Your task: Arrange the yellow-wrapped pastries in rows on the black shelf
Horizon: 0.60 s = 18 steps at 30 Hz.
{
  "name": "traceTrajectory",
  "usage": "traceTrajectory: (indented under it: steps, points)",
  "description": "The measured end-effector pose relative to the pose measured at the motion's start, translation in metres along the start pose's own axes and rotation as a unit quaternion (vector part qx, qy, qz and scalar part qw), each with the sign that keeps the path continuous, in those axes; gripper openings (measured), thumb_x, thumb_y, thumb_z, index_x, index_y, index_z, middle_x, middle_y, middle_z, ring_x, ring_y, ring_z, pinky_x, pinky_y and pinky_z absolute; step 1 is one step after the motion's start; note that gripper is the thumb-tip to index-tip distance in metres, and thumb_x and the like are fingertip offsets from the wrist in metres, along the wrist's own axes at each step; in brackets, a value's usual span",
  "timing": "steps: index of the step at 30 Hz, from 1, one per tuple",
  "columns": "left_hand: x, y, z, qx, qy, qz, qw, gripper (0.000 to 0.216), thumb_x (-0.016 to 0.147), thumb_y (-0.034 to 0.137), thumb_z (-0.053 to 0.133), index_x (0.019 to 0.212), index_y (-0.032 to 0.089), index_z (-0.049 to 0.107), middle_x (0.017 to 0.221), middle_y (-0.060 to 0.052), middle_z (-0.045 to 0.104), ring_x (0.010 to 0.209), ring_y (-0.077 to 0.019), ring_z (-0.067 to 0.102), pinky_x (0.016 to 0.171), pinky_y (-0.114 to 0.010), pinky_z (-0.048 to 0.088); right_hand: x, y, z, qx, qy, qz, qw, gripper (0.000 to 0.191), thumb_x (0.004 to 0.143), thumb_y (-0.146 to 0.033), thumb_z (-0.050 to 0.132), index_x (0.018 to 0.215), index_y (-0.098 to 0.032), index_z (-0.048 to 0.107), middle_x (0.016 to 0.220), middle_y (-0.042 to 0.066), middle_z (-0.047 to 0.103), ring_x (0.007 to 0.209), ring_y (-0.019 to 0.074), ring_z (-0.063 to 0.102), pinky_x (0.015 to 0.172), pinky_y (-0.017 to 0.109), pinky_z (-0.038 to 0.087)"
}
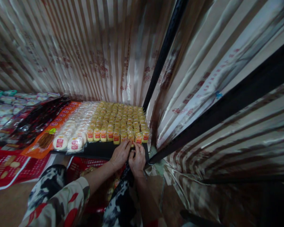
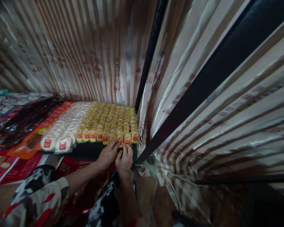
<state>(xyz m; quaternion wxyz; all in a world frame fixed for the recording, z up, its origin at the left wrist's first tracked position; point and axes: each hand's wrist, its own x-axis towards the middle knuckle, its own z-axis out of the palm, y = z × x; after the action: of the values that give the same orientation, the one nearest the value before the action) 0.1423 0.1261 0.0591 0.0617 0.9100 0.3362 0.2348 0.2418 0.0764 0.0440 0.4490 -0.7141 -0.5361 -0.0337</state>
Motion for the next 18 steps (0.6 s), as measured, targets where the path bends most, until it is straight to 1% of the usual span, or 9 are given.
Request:
traceTrajectory:
  steps: [3, 6, 10, 12, 14, 16, 18]
  points:
    - [0.001, 0.003, 0.002, -0.009, 0.010, -0.007, 1.000, 0.036, 0.087, 0.018, 0.040, 0.122, 0.011, 0.043, 0.127, -0.013, 0.046, 0.118, -0.0200, 0.046, 0.098, -0.032, 0.042, 0.001, -0.001, 0.000, -0.004, 0.001, 0.000, 1.000, 0.041, 0.076, -0.012, 0.038, 0.113, -0.017, 0.054, 0.108, 0.010, 0.054, 0.106, 0.0210, 0.047, 0.091, 0.039, 0.041]
    - [0.001, 0.007, -0.001, -0.019, 0.014, -0.014, 1.000, 0.036, 0.088, 0.020, 0.041, 0.122, 0.011, 0.044, 0.128, -0.013, 0.046, 0.118, -0.0197, 0.046, 0.097, -0.030, 0.043, 0.001, -0.002, -0.001, -0.002, 0.003, 0.002, 1.000, 0.042, 0.075, -0.011, 0.038, 0.113, -0.016, 0.055, 0.110, 0.010, 0.053, 0.107, 0.0207, 0.047, 0.091, 0.039, 0.041]
    - [-0.007, 0.011, -0.012, -0.047, -0.007, -0.020, 0.999, 0.034, 0.088, 0.019, 0.037, 0.121, 0.014, 0.047, 0.126, -0.011, 0.048, 0.115, -0.0180, 0.049, 0.093, -0.029, 0.046, 0.000, -0.002, -0.004, 0.008, 0.004, 0.007, 1.000, 0.040, 0.076, -0.012, 0.038, 0.111, -0.015, 0.056, 0.109, 0.011, 0.053, 0.106, 0.0207, 0.047, 0.092, 0.039, 0.041]
    - [-0.017, 0.013, -0.016, -0.067, -0.028, -0.025, 0.997, 0.032, 0.088, 0.018, 0.037, 0.117, 0.016, 0.051, 0.123, -0.009, 0.050, 0.108, -0.0163, 0.052, 0.090, -0.028, 0.047, 0.001, 0.000, -0.006, 0.018, 0.001, -0.001, 1.000, 0.038, 0.077, -0.014, 0.038, 0.110, -0.016, 0.057, 0.108, 0.011, 0.053, 0.105, 0.0204, 0.048, 0.092, 0.039, 0.041]
    - [-0.034, 0.013, -0.019, -0.087, -0.059, -0.036, 0.994, 0.029, 0.086, 0.016, 0.039, 0.111, 0.018, 0.054, 0.117, -0.006, 0.053, 0.101, -0.0140, 0.054, 0.087, -0.025, 0.047, 0.002, 0.001, -0.008, 0.033, 0.002, -0.009, 0.999, 0.035, 0.079, -0.016, 0.038, 0.107, -0.016, 0.058, 0.106, 0.011, 0.054, 0.104, 0.0201, 0.049, 0.091, 0.039, 0.042]
    - [-0.056, 0.012, -0.020, -0.108, -0.102, -0.052, 0.988, 0.027, 0.084, 0.014, 0.042, 0.105, 0.020, 0.057, 0.110, -0.004, 0.056, 0.094, -0.0124, 0.055, 0.083, -0.022, 0.046, 0.001, 0.001, -0.011, 0.052, 0.003, -0.012, 0.999, 0.031, 0.081, -0.018, 0.037, 0.102, -0.016, 0.060, 0.104, 0.011, 0.055, 0.102, 0.0197, 0.051, 0.090, 0.039, 0.043]
    - [-0.083, 0.007, -0.019, -0.138, -0.141, -0.088, 0.976, 0.023, 0.082, 0.015, 0.044, 0.098, 0.022, 0.059, 0.103, -0.002, 0.058, 0.087, -0.0116, 0.055, 0.081, -0.021, 0.045, -0.001, -0.004, -0.016, 0.076, 0.001, -0.018, 0.997, 0.029, 0.083, -0.021, 0.037, 0.099, -0.016, 0.061, 0.101, 0.010, 0.057, 0.099, 0.0193, 0.053, 0.090, 0.039, 0.043]
